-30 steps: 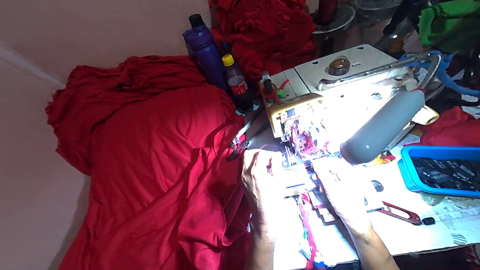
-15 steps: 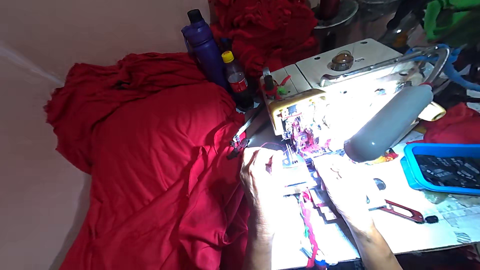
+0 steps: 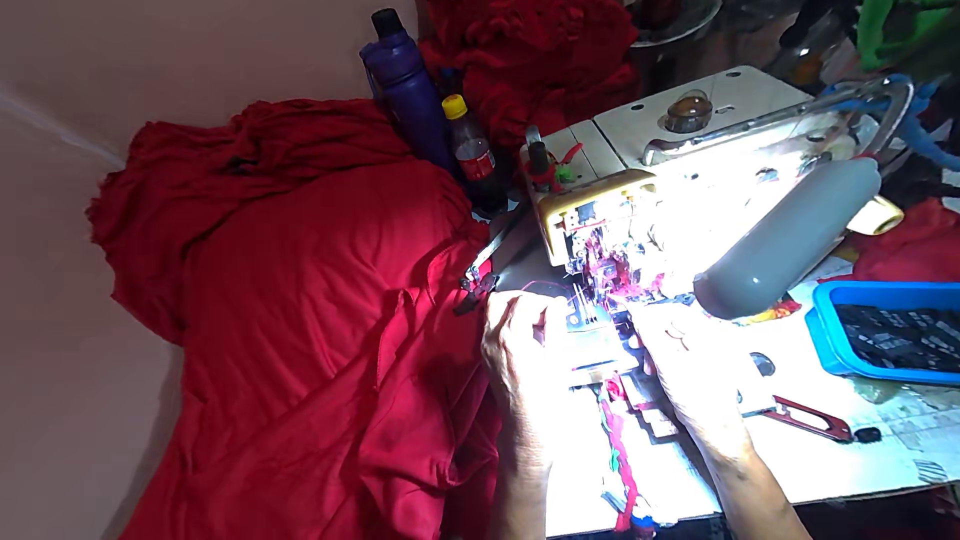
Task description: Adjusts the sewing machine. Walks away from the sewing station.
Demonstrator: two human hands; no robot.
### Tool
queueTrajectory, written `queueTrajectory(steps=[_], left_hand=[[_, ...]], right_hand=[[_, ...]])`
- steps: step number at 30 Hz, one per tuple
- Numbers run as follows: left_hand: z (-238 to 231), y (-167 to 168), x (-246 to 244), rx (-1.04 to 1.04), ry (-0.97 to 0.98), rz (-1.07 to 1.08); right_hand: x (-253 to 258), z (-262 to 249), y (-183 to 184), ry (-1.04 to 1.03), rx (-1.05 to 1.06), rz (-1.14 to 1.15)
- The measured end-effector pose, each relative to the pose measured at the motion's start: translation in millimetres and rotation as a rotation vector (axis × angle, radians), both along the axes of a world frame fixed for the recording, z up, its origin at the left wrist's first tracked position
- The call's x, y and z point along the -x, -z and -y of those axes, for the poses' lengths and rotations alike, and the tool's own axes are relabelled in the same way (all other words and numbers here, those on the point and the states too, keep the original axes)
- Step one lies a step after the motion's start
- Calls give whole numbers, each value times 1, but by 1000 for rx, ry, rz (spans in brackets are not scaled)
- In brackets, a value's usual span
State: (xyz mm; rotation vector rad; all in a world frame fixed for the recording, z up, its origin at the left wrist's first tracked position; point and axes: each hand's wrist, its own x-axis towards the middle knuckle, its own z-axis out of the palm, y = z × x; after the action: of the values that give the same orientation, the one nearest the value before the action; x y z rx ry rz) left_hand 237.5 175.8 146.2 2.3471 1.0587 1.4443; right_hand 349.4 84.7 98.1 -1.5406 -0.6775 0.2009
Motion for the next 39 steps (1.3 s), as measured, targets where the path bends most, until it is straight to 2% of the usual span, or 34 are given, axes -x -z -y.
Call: queueTrajectory(steps=[25, 27, 33, 39], left_hand=[[2, 1, 0, -15, -6, -8], [1, 1, 0, -18, -9, -6], [0, 2, 0, -33, 0, 14], [0, 4, -1, -52, -18, 10]], right_hand=[[-1, -2, 1, -14, -33, 0], [-1, -2, 1, -42, -48, -41], [-1, 1, -12, -154, -113, -373], [-2, 0, -8, -177, -134, -360]])
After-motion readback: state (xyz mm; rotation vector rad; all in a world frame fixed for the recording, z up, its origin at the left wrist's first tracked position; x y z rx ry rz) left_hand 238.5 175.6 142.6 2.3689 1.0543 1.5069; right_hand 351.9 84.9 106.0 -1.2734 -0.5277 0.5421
